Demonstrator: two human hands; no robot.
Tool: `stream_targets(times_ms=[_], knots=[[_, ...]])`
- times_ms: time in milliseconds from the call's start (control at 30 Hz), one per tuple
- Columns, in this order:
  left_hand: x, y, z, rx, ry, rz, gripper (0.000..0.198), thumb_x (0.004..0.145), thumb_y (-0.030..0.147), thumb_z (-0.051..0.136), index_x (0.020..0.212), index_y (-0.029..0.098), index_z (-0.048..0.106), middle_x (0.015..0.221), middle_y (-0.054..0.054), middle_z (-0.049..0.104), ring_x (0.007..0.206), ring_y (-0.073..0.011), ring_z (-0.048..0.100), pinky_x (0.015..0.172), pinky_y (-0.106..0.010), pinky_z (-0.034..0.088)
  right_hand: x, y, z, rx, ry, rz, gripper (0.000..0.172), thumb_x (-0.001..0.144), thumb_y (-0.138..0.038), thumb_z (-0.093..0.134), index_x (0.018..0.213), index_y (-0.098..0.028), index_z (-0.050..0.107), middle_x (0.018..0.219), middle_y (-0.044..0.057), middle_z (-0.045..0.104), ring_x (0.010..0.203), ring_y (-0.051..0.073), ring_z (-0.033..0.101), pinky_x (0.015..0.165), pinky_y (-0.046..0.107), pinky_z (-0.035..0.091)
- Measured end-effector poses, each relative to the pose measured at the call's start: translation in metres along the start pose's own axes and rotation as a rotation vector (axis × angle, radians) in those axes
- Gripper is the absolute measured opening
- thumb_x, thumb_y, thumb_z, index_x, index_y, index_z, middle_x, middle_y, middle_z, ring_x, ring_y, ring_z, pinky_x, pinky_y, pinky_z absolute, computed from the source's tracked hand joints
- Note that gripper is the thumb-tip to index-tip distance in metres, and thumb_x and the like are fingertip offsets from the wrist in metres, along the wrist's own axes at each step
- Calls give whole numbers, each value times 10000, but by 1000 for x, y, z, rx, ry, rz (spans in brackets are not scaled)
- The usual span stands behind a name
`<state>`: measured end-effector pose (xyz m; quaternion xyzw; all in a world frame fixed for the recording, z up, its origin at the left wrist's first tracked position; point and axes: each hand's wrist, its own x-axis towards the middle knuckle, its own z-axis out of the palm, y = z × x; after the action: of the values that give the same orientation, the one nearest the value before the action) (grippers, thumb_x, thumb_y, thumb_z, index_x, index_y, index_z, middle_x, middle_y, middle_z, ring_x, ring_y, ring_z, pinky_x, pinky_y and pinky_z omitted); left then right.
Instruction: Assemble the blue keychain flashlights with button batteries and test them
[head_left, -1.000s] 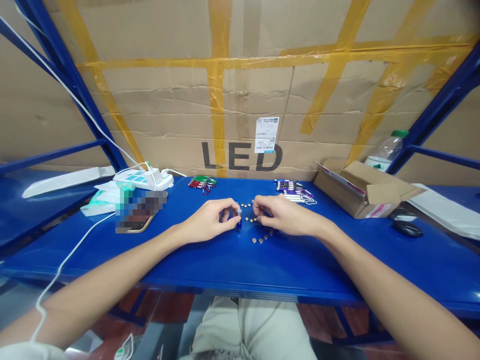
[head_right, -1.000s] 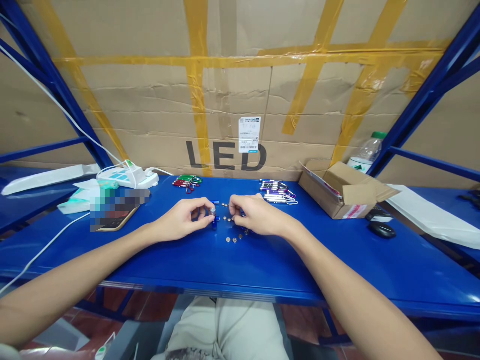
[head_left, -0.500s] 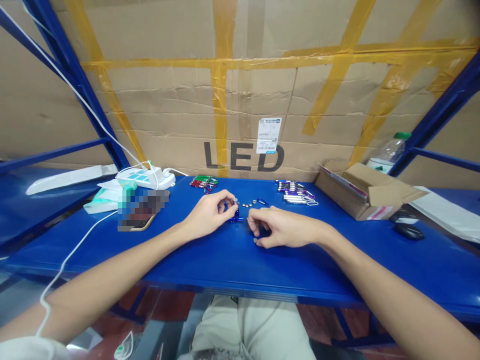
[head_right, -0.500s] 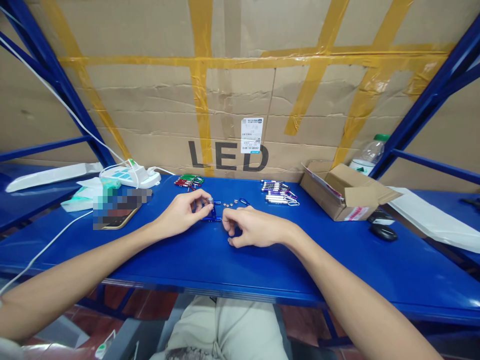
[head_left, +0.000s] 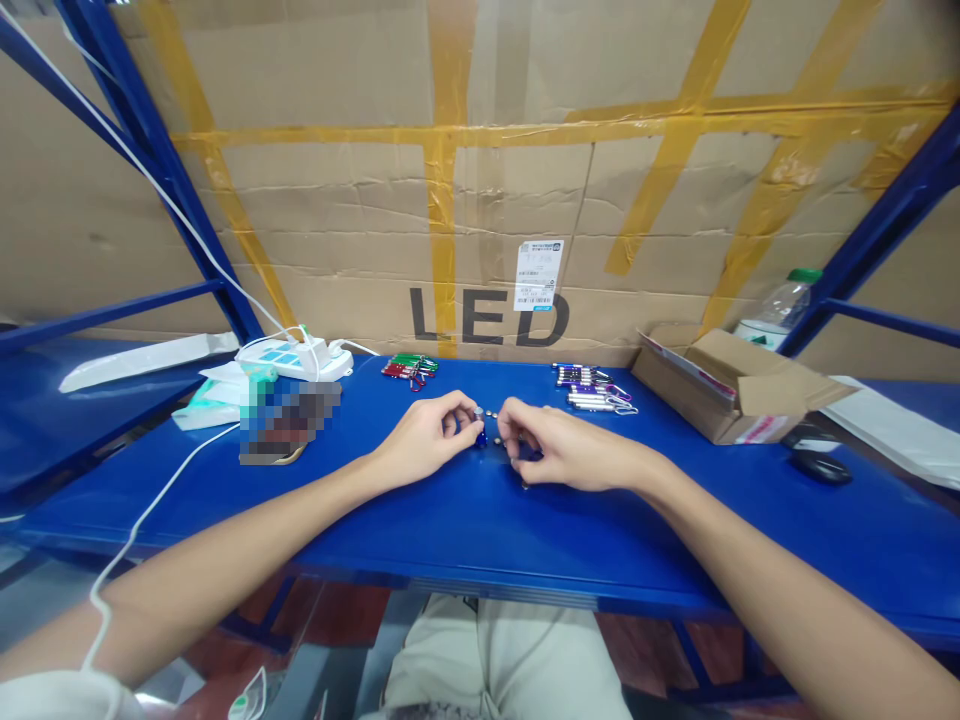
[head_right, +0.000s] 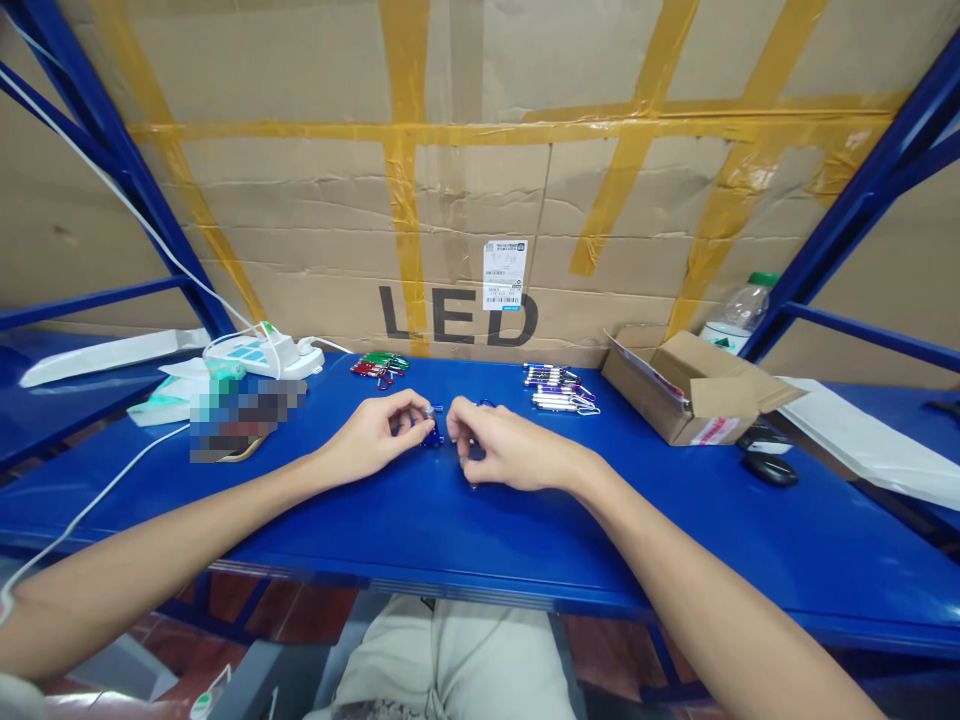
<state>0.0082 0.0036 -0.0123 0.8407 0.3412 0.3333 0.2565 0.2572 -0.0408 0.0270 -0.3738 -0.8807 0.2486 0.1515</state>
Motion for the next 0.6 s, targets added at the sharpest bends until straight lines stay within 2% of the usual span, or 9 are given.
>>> stream_targets(times_ms=[133,233,400,600], knots=[[-3,3,2,-55,-78,21,249,972,407,685,1058,173,700,789,10,689,669,-129,581,651,-253,468,0,2,-3,53,230,-33,252,862,-154,640,1055,-238,502,998,6,668,820,166,557,725,288,437],[-4,6,4,-75,-139,43,240,983,398,681,1051,171,718,786,16,675,652,-117,560,645,-245,459,1,3,1,102,327,-90,257,872,-160,656,1068,-240,512,1006,8,657,840,167,566,741,292,465],[-6,10,5,-85,-175,75,214,990,373,677,1034,167,713,810,17,663,670,-111,556,656,-237,456,5,3,9,170,322,-147,265,884,-140,664,1092,-241,533,995,2,650,833,159,587,738,290,488],[-7,14,4,-98,-200,90,183,986,350,674,973,168,694,806,15,656,682,-116,558,657,-238,448,4,1,10,183,302,-121,268,884,-147,672,1103,-238,548,1007,8,659,830,159,585,733,295,491]])
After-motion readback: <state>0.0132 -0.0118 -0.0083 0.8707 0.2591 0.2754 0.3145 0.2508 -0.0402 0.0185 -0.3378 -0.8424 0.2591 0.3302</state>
